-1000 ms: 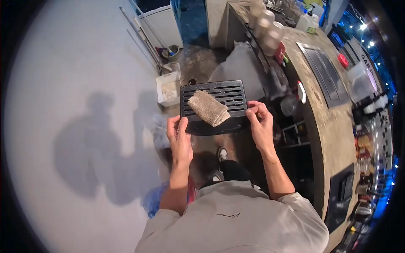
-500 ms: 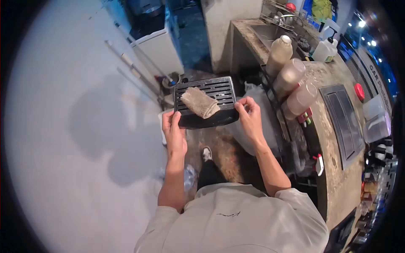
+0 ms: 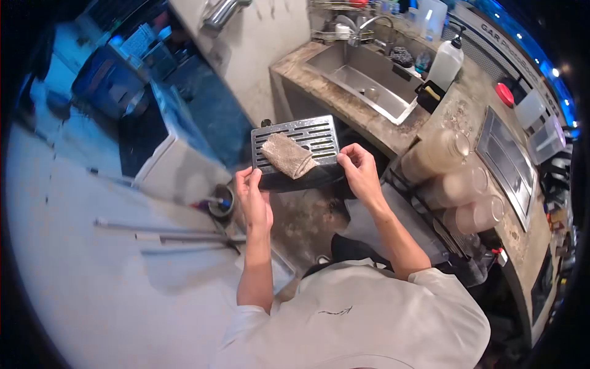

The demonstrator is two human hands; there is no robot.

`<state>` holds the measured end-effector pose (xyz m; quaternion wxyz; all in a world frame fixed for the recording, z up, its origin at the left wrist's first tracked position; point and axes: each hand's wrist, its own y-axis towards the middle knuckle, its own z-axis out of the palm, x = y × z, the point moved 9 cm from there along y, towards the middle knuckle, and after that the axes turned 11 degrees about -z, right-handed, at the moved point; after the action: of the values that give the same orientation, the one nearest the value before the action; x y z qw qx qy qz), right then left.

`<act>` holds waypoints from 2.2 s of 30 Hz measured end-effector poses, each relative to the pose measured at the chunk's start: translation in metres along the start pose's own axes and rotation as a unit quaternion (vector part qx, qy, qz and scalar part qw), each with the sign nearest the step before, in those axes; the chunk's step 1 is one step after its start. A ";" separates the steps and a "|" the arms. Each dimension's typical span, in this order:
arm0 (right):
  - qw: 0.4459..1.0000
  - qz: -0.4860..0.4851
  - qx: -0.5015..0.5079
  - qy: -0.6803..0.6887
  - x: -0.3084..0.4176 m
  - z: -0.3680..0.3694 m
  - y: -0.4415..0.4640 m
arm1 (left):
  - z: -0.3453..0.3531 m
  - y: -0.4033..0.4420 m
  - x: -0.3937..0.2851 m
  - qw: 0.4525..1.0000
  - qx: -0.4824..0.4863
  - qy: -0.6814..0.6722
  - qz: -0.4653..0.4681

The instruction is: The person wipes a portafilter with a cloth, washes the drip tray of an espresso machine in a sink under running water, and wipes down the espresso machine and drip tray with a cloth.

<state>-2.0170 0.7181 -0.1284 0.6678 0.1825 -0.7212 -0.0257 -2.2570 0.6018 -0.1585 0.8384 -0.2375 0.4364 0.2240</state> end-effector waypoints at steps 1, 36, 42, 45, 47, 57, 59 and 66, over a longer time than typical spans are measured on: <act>1.000 0.001 -0.017 -0.001 -0.008 0.002 0.020 | 0.009 0.029 0.001 1.000 0.014 0.007 -0.006; 0.822 0.047 -0.201 -0.531 -0.197 -0.029 0.352 | 0.225 0.507 0.244 0.877 0.219 0.335 -0.267; 0.909 0.189 -0.341 -0.150 -0.250 -0.070 0.291 | 0.241 0.512 0.239 0.857 0.228 0.356 -0.296; 0.899 0.252 -0.354 0.051 -0.261 -0.050 0.284 | 0.240 0.512 0.239 0.855 0.215 0.360 -0.304; 0.904 0.242 -0.350 0.042 -0.259 -0.048 0.286 | 0.238 0.512 0.241 0.852 0.212 0.368 -0.307; 0.922 0.216 -0.320 0.029 -0.245 -0.048 0.307 | 0.247 0.520 0.244 0.840 0.220 0.351 -0.350; 0.928 0.217 -0.303 0.003 -0.245 -0.049 0.309 | 0.246 0.524 0.247 0.835 0.225 0.363 -0.347; 0.933 0.177 -0.289 -0.121 -0.214 -0.050 0.336 | 0.254 0.521 0.243 0.837 0.221 0.340 -0.366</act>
<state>-2.0363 1.1057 -0.2323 0.5934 -0.1537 -0.7782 -0.1364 -2.2755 1.2036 -0.3388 0.6881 -0.2495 0.6133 -0.2967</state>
